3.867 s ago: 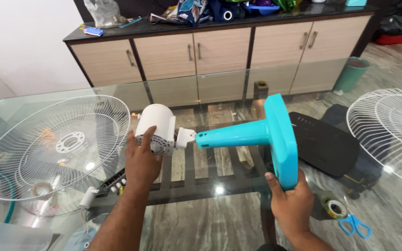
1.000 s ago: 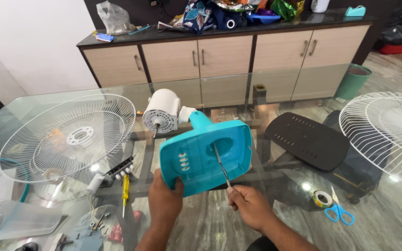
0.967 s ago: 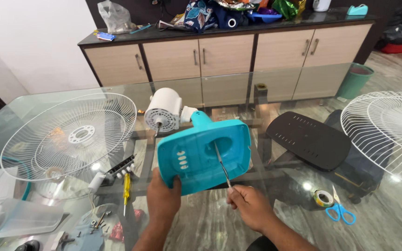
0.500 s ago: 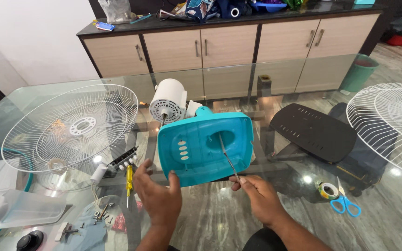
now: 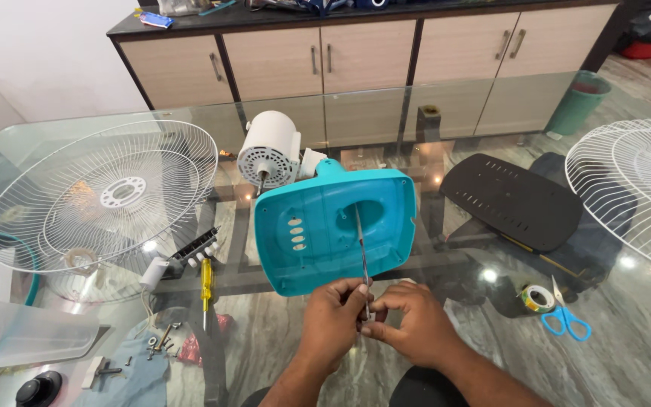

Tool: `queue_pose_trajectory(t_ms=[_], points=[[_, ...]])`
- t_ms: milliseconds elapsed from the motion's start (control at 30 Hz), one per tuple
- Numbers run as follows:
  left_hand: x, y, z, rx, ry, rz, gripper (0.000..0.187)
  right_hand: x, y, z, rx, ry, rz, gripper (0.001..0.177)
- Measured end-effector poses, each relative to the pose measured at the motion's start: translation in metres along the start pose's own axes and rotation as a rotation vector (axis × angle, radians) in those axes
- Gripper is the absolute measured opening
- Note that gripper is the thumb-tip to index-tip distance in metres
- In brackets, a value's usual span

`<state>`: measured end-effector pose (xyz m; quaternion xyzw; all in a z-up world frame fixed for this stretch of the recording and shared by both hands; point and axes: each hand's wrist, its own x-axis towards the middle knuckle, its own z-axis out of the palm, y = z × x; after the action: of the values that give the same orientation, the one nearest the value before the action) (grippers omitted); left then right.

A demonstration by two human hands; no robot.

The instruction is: The person repairs a fan by connecting wires from the motor to the fan housing. They strip wire ends, twist them together, and wrap the connections with electrical tape. The person also handles a power cord and plugs it into the housing.

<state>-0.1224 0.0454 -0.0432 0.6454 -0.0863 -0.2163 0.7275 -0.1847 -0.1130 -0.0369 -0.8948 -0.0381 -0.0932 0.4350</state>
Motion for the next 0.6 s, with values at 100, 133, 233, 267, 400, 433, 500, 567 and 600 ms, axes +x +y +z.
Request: queue_pose_trajectory(t_ms=[100,133,233,267,400,433,500,567,600], points=[[0.001,-0.002,-0.01,-0.062,-0.033,-0.074,0.028,0.0,0.009,-0.002,0.18,0.089,0.147,0.019],[0.002,-0.002,-0.011,-0.11,-0.064,-0.067,0.029,-0.001,0.012,-0.001,0.243,0.143,0.221,0.016],[0.002,-0.001,-0.015,-0.207,-0.142,-0.055,0.03,0.004,0.016,-0.001,0.515,0.145,0.4,0.02],[0.001,0.0,-0.016,-0.207,-0.156,-0.057,0.031,0.004,0.016,0.0,0.434,0.122,0.372,0.019],[-0.001,0.004,-0.018,-0.208,-0.196,-0.04,0.036,0.0,0.013,0.0,0.278,0.086,0.293,0.018],[-0.002,0.004,-0.019,-0.206,-0.203,-0.042,0.038,-0.001,0.012,0.0,0.282,0.092,0.281,0.018],[-0.003,0.004,-0.019,-0.201,-0.215,-0.047,0.043,-0.003,0.011,-0.001,0.324,0.099,0.235,0.017],[-0.002,0.003,-0.019,-0.229,-0.199,-0.053,0.042,-0.005,0.008,0.0,0.361,0.101,0.164,0.017],[-0.002,0.003,-0.019,-0.242,-0.192,-0.055,0.041,-0.005,0.007,0.0,0.375,0.099,0.114,0.019]])
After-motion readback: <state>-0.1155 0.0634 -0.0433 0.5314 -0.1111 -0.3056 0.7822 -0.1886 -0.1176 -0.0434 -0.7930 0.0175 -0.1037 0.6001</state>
